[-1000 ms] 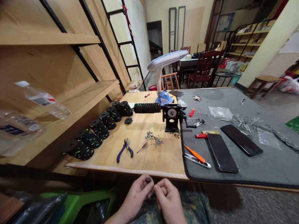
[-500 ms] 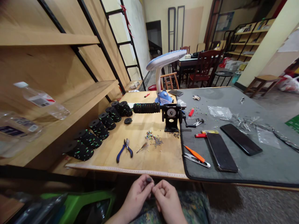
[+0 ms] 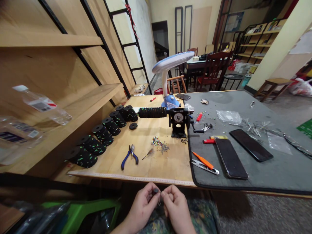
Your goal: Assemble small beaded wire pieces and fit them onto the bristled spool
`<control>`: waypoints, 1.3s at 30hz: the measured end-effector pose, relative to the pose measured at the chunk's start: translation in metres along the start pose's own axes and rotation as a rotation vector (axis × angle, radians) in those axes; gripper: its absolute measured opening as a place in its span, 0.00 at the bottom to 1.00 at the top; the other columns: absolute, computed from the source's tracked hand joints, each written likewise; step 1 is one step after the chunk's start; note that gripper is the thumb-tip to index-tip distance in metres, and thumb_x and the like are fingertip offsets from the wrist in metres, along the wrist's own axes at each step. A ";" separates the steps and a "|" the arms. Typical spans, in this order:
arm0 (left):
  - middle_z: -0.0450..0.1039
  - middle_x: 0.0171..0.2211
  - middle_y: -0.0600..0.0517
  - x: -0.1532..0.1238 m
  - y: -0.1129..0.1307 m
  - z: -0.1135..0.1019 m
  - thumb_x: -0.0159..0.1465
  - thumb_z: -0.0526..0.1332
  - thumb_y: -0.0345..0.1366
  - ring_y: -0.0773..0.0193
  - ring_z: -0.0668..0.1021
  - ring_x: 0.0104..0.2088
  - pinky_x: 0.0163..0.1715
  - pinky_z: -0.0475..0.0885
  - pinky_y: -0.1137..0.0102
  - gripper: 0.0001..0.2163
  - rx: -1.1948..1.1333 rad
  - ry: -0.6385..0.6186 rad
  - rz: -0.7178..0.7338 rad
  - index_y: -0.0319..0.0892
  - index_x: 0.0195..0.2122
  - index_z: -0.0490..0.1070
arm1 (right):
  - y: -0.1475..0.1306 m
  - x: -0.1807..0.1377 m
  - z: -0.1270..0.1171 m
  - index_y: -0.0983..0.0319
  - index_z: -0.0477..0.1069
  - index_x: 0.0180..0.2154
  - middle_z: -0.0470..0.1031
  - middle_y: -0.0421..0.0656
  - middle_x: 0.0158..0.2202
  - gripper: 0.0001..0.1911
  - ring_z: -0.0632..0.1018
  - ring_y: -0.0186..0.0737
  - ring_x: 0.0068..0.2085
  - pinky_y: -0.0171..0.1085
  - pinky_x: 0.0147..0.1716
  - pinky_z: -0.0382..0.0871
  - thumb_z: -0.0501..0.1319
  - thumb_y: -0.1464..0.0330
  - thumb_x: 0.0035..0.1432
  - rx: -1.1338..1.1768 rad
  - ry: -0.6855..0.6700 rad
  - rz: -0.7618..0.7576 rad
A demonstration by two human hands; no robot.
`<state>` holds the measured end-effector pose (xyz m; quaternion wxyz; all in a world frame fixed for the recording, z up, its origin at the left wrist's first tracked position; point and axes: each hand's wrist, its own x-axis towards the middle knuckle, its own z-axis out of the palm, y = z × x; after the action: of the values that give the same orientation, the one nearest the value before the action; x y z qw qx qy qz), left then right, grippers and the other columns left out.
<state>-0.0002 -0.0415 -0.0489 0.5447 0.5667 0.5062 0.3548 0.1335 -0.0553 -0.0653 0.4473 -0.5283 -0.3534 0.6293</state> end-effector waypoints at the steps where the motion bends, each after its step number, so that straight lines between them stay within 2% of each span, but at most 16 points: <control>1: 0.68 0.24 0.53 -0.001 0.000 0.000 0.62 0.59 0.37 0.66 0.69 0.26 0.27 0.64 0.74 0.08 0.017 -0.004 0.008 0.40 0.28 0.66 | 0.000 0.000 0.000 0.60 0.62 0.25 0.54 0.27 0.11 0.25 0.53 0.25 0.13 0.28 0.14 0.42 0.63 0.45 0.46 0.003 0.000 -0.012; 7: 0.68 0.24 0.53 -0.003 -0.003 0.001 0.63 0.57 0.37 0.66 0.68 0.25 0.26 0.63 0.74 0.08 0.050 -0.030 0.032 0.40 0.28 0.66 | -0.001 -0.002 0.000 0.61 0.64 0.29 0.56 0.27 0.12 0.25 0.54 0.26 0.13 0.28 0.15 0.43 0.63 0.46 0.48 0.018 -0.019 -0.041; 17: 0.66 0.23 0.56 0.000 0.001 0.002 0.60 0.59 0.35 0.67 0.68 0.24 0.26 0.63 0.74 0.06 -0.034 -0.066 -0.052 0.42 0.28 0.64 | -0.002 0.000 -0.006 0.60 0.62 0.26 0.53 0.26 0.12 0.25 0.50 0.26 0.15 0.29 0.16 0.41 0.63 0.45 0.49 0.104 0.045 -0.038; 23: 0.66 0.21 0.56 -0.001 0.007 0.003 0.58 0.59 0.33 0.68 0.68 0.23 0.26 0.64 0.74 0.05 -0.116 -0.087 -0.089 0.42 0.26 0.64 | -0.004 0.001 -0.005 0.59 0.59 0.25 0.50 0.26 0.14 0.27 0.50 0.25 0.15 0.29 0.15 0.41 0.63 0.43 0.45 0.125 0.046 -0.026; 28: 0.65 0.21 0.56 0.001 0.006 0.003 0.56 0.59 0.32 0.67 0.67 0.24 0.26 0.63 0.74 0.04 -0.035 -0.045 -0.057 0.41 0.25 0.64 | -0.005 -0.001 -0.004 0.59 0.59 0.25 0.48 0.26 0.14 0.27 0.49 0.26 0.16 0.29 0.16 0.40 0.63 0.43 0.45 0.113 0.040 -0.014; 32: 0.65 0.21 0.55 0.002 0.005 0.004 0.56 0.59 0.32 0.67 0.66 0.24 0.26 0.62 0.74 0.04 0.051 -0.013 -0.027 0.40 0.25 0.66 | -0.003 -0.002 -0.002 0.59 0.59 0.25 0.51 0.27 0.15 0.26 0.50 0.26 0.17 0.28 0.16 0.41 0.64 0.44 0.45 0.131 0.015 0.008; 36: 0.67 0.22 0.54 0.001 0.005 0.006 0.57 0.60 0.33 0.67 0.67 0.24 0.25 0.62 0.74 0.05 0.015 -0.013 -0.048 0.39 0.25 0.68 | -0.002 -0.001 -0.002 0.59 0.60 0.25 0.52 0.28 0.16 0.25 0.51 0.27 0.18 0.29 0.18 0.42 0.63 0.45 0.47 0.115 -0.025 -0.006; 39: 0.69 0.22 0.53 0.001 0.007 0.004 0.57 0.61 0.35 0.66 0.68 0.24 0.25 0.62 0.74 0.06 0.011 -0.001 -0.050 0.39 0.25 0.70 | -0.004 -0.002 -0.005 0.60 0.63 0.27 0.56 0.31 0.19 0.23 0.55 0.29 0.20 0.29 0.20 0.47 0.63 0.47 0.49 0.063 -0.020 -0.057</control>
<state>0.0054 -0.0410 -0.0426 0.5504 0.5573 0.5218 0.3380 0.1389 -0.0560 -0.0617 0.4777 -0.4972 -0.3526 0.6326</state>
